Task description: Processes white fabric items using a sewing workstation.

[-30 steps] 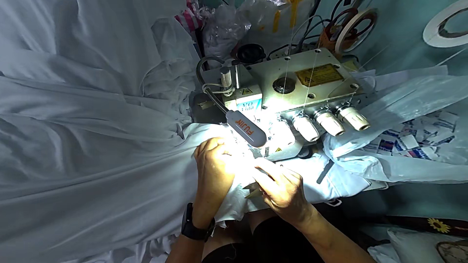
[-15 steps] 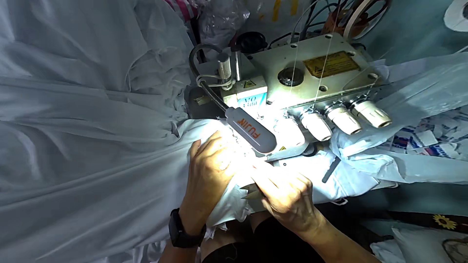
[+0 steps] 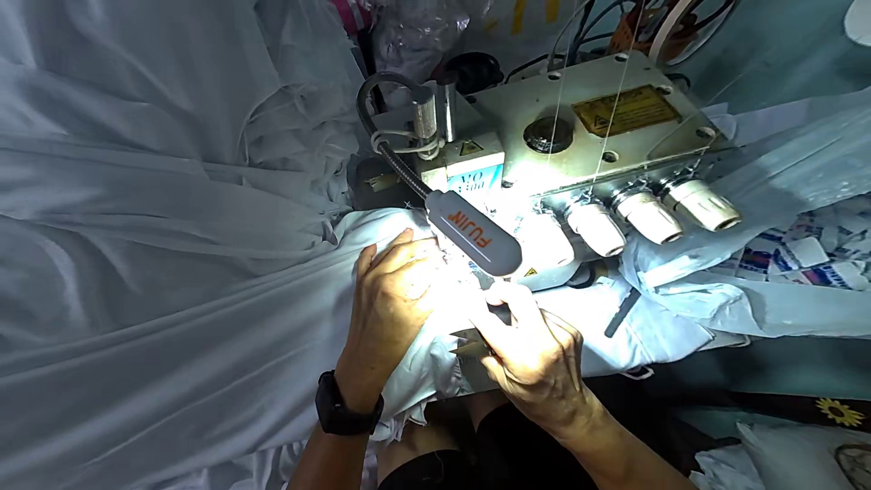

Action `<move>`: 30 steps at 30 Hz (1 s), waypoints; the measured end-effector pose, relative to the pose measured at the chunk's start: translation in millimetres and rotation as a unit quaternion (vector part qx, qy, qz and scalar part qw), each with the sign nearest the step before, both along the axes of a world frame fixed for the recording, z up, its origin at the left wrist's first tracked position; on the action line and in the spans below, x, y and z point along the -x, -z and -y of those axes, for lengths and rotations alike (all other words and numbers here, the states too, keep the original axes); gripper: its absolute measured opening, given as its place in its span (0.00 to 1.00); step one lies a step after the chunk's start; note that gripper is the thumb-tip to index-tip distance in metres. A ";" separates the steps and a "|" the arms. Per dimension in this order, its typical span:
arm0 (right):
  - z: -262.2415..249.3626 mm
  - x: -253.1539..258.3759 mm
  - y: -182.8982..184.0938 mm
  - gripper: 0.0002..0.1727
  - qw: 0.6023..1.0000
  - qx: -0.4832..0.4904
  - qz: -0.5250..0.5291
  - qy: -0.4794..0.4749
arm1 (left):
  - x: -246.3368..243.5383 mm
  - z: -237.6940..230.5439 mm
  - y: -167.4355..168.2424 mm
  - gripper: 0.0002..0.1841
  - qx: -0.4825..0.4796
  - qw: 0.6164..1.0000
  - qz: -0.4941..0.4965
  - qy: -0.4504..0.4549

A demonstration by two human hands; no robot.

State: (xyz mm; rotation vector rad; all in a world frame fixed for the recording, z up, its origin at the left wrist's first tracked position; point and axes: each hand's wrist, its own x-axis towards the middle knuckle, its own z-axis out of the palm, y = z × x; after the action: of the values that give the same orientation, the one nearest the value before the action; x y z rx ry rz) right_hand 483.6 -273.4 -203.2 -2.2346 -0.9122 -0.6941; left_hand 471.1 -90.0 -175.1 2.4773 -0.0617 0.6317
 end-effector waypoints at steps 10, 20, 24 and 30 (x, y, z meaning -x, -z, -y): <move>-18.4 10.1 -1.8 0.17 0.998 -0.026 -0.060 0.023 | -27.9 -9.9 -21.9 0.06 -0.048 0.999 -0.016 -0.005; 16.3 19.5 -0.7 0.20 0.985 -0.119 -0.121 -0.023 | -9.8 4.4 -17.2 0.13 -0.015 0.981 -0.063 -0.184; 28.5 17.4 -9.6 0.32 0.976 -0.034 -0.215 0.013 | 38.3 16.5 -11.9 0.19 0.024 0.974 -0.065 -0.214; 13.6 14.9 -20.4 0.18 0.973 -0.073 -0.218 -0.019 | 17.2 -36.6 -32.2 0.25 -0.018 0.993 -0.058 -0.102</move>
State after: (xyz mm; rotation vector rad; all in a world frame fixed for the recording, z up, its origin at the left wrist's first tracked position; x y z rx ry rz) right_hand 468.7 -287.0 -182.8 -2.1112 -0.6572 -0.2258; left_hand 453.9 -53.4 -142.9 2.5698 0.2284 0.5722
